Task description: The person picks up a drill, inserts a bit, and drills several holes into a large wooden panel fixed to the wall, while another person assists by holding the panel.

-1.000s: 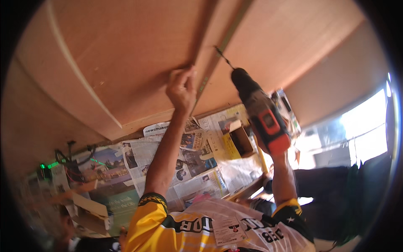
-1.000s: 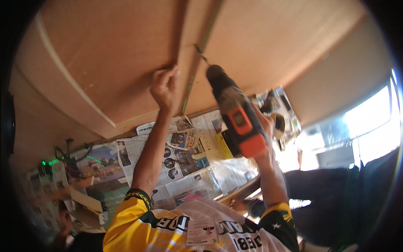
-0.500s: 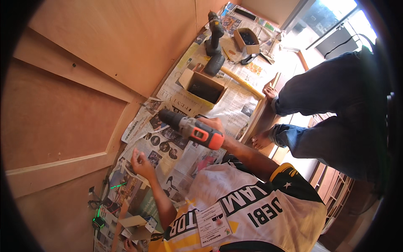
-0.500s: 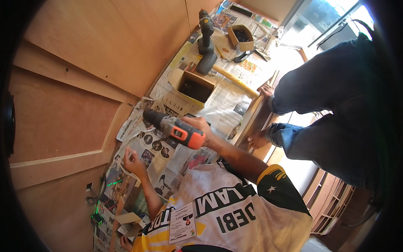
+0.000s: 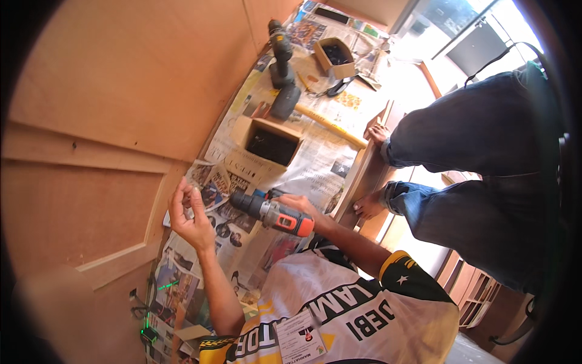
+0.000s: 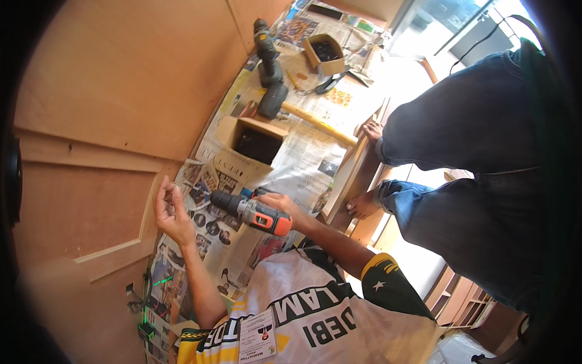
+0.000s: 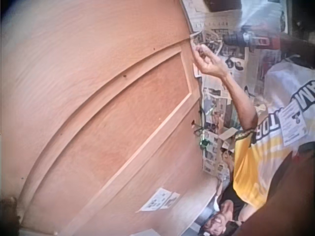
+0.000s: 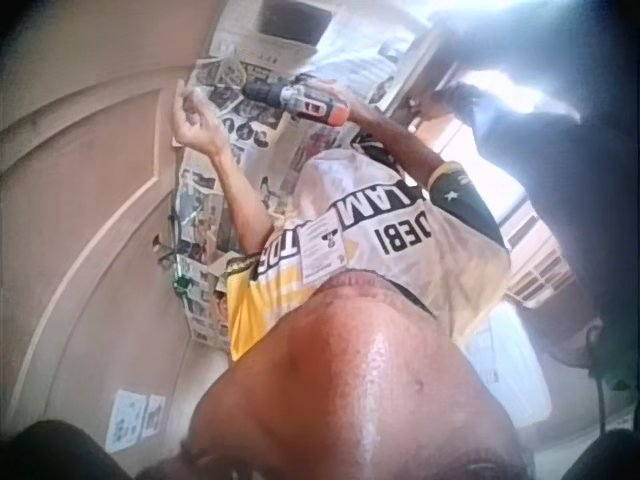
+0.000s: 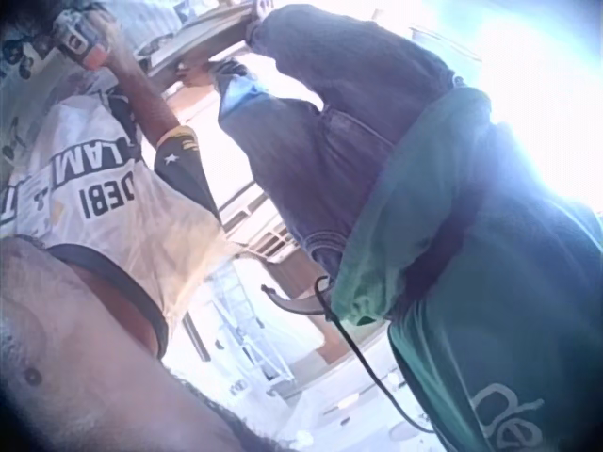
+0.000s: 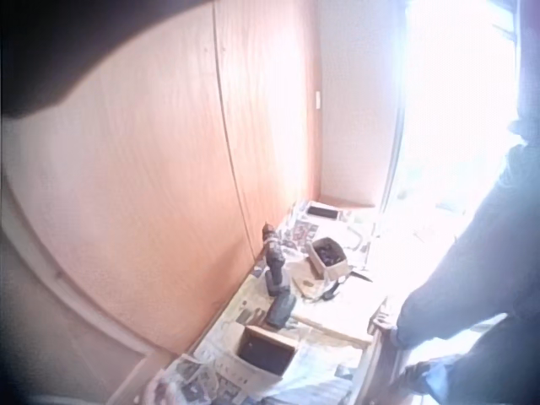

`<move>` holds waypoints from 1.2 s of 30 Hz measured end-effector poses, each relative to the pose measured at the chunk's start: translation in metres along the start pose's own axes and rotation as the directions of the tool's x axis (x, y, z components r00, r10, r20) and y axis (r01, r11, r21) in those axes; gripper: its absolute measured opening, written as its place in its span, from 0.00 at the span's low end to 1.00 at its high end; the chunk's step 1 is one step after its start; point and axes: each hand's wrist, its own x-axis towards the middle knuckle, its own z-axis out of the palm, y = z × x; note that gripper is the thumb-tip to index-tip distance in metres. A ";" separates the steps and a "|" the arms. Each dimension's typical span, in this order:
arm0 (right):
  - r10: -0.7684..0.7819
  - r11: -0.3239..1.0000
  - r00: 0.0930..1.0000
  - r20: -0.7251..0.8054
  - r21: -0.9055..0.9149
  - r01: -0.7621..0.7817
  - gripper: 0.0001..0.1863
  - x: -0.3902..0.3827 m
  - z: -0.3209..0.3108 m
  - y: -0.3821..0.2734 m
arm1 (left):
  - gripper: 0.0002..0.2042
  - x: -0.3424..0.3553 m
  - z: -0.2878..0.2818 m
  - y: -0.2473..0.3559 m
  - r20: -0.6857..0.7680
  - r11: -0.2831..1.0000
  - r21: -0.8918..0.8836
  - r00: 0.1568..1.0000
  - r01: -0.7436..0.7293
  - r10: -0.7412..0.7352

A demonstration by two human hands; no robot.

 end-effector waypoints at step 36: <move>-0.021 0.968 0.988 -0.156 -0.250 -0.019 0.23 0.088 -0.132 -0.016 | 0.11 -0.290 -0.138 -0.071 -0.434 0.781 -0.079 0.684 0.620 -0.587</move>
